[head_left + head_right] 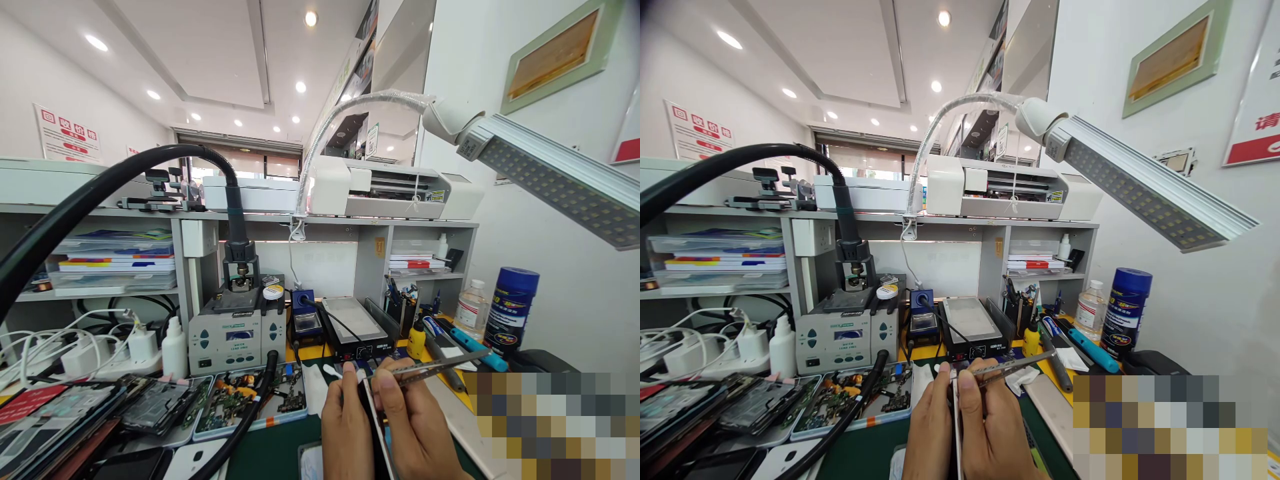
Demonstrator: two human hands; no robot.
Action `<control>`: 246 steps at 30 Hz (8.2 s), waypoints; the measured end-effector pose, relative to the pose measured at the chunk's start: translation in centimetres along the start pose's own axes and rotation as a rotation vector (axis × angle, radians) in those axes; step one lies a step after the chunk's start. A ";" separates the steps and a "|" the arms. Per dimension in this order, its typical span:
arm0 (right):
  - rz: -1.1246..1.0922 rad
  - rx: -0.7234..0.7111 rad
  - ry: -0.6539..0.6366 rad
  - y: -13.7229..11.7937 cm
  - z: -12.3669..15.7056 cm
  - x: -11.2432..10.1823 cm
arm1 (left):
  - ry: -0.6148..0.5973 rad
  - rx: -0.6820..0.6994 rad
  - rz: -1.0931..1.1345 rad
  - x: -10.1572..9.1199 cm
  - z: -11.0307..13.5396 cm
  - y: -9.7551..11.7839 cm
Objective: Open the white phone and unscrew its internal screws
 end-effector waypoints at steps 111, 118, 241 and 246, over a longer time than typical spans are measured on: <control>-0.047 0.014 -0.024 0.1 0.7 0.6 | -0.036 -0.027 0.162 0.0 0.0 0.3; -0.023 0.011 -0.014 0.1 0.2 0.2 | -0.033 -0.101 0.254 0.7 -0.1 -0.5; 0.046 -0.004 -0.109 -0.2 0.7 -0.5 | 0.000 -0.086 0.155 -0.1 -1.2 -0.8; 0.046 0.014 -0.083 0.2 0.8 -0.6 | -0.021 -0.150 0.144 -0.2 -1.0 -0.5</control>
Point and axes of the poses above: each hand's wrist, its own z-axis away from the middle knuckle, its own x-axis out of the palm, y = z × x, the point moved 5 cm from there along -z, towards the middle knuckle, and after that the axes turned 4 degrees about -z, right-handed, at the moved point
